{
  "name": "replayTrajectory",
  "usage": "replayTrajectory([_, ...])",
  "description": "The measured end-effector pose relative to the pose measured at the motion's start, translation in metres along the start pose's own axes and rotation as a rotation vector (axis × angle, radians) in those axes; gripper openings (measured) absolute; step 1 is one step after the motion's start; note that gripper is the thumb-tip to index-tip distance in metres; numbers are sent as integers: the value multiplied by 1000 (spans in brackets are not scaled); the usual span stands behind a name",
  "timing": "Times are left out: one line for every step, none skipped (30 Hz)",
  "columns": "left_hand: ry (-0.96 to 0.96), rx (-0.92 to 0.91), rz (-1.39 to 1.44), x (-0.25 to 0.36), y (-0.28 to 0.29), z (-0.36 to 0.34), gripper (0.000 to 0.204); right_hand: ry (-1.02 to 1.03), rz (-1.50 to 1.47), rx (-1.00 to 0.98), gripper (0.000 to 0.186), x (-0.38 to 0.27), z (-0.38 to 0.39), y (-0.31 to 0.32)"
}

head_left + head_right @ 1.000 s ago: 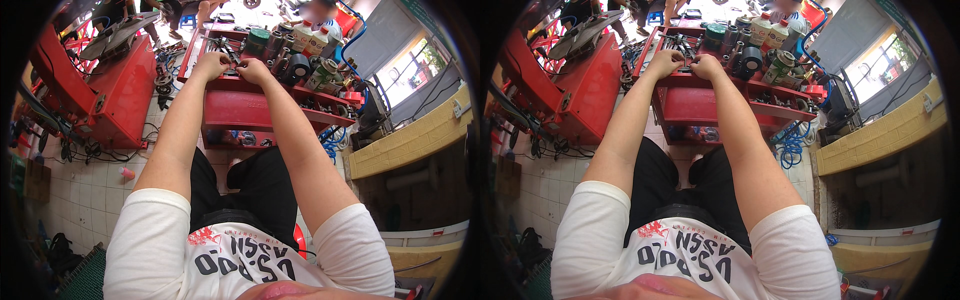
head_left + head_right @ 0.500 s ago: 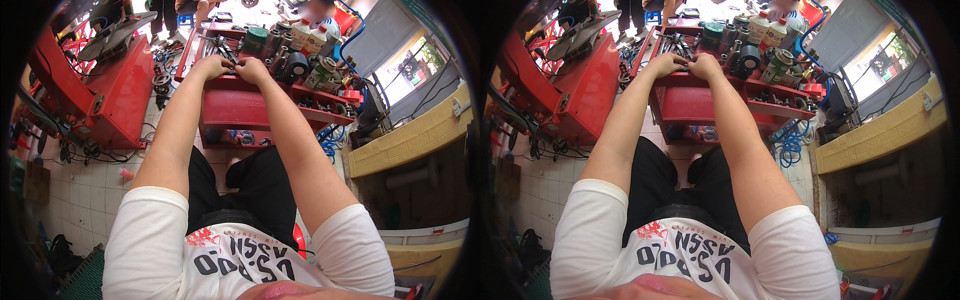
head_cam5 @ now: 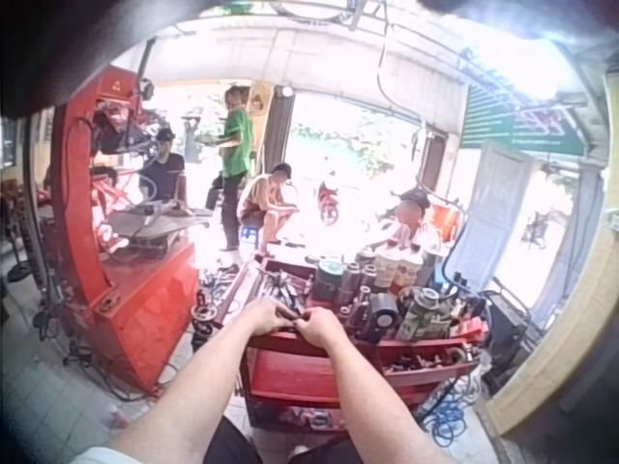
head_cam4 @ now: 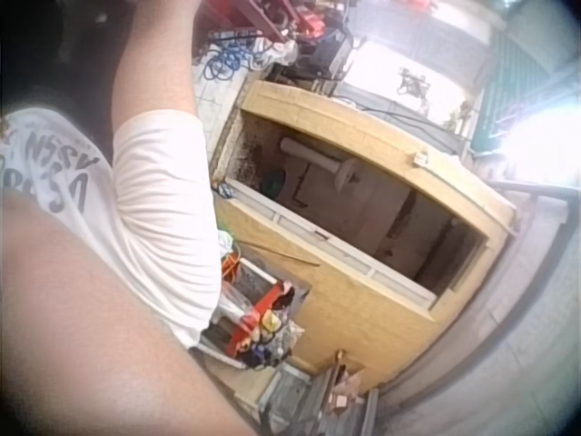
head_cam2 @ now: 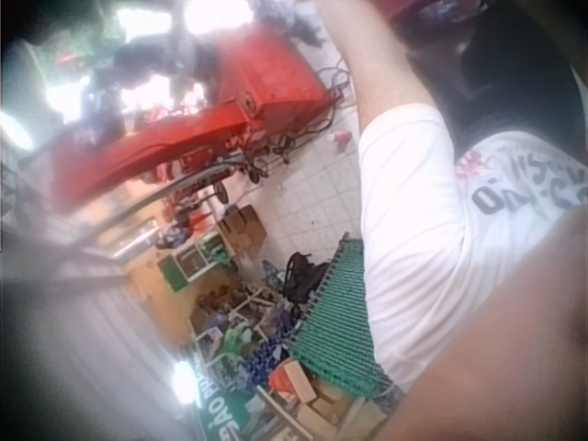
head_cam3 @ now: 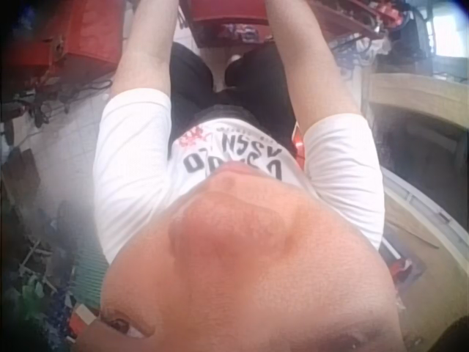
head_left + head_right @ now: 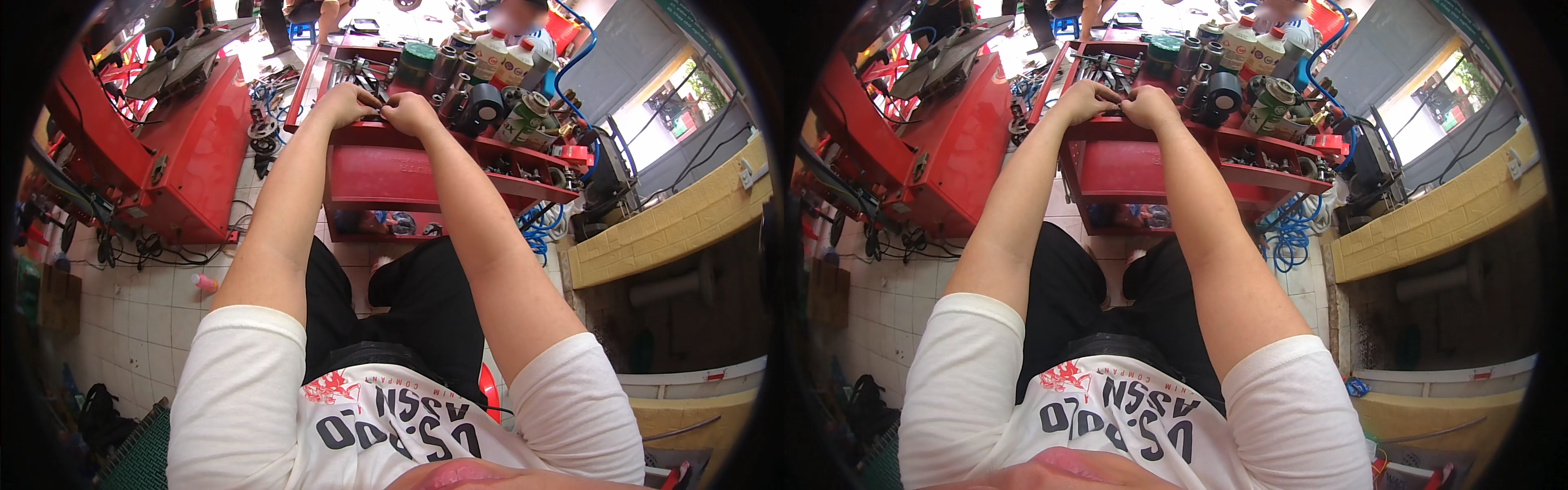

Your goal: The person sits at a red tool cart and uses a wrench to tighten or loosen bolts on a small mechanical assembly. They repeatedly adjust the wrench and reposition the part while other people work in the background.

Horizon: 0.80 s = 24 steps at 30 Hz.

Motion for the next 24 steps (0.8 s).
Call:
replayTrajectory([6,-9,28,0,1,1,28,20,3,15,41,0,1,0])
replayTrajectory([13,-16,56,0,2,2,26,42,7,29,41,-1,1,0])
replayTrajectory([-10,-5,66,-1,3,2,24,29,3,16,41,-1,0,0])
replayTrajectory([-33,6,75,-1,2,3,23,15,0,2,41,-1,0,0])
replayTrajectory([-55,17,85,-2,2,3,22,2,-4,-13,42,-1,0,-1])
replayTrajectory([-42,44,104,-3,3,2,25,7,-2,-14,41,-2,-1,0])
replayTrajectory([-30,71,123,-4,3,1,28,13,0,-16,41,-3,-1,0])
replayTrajectory([-19,95,143,-5,3,0,31,16,3,-17,41,-2,-1,0])
replayTrajectory([-10,140,157,-5,4,0,35,16,-4,-12,40,-1,-1,0])
replayTrajectory([-1,185,172,-6,4,0,39,16,-11,-8,40,0,-1,0])
replayTrajectory([9,232,186,-8,6,0,43,18,-17,-3,39,3,-2,-1])
replayTrajectory([5,249,222,-11,5,-2,46,28,-46,-1,38,5,-4,-3])
replayTrajectory([2,265,257,-14,6,-4,48,39,-74,2,37,7,-6,-4])
replayTrajectory([-3,281,294,-15,7,-5,51,48,-102,5,37,10,-7,-5])
replayTrajectory([13,303,298,-17,8,-5,49,53,-122,14,37,12,-8,-7])
replayTrajectory([29,326,303,-19,9,-5,48,59,-143,23,37,14,-9,-9])
replayTrajectory([44,347,308,-19,10,-4,47,64,-162,33,37,16,-10,-9])
replayTrajectory([48,346,290,-19,12,-3,43,69,-204,29,38,18,-11,-11])
replayTrajectory([52,346,271,-20,14,-2,40,74,-246,26,39,19,-13,-12])
replayTrajectory([53,342,254,-16,15,-1,36,75,-286,24,40,24,-14,-14])
replayTrajectory([58,335,248,-12,15,1,33,78,-255,43,38,27,-14,-15])
replayTrajectory([62,329,243,-8,14,4,30,81,-224,63,36,31,-15,-16])
replayTrajectory([71,326,235,-6,15,7,27,88,-196,79,35,29,-15,-16])
replayTrajectory([73,325,224,-4,16,9,27,61,-146,59,35,29,-16,-16])
Point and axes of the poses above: each hand's wrist, its own z-axis away from the middle knuckle, its own y-axis out of the back of the hand, x = y × z, the point moved 4 cm from there along -z, towards the middle knuckle, and after that the axes turned 13 degrees about y, right-handed, at the moved point
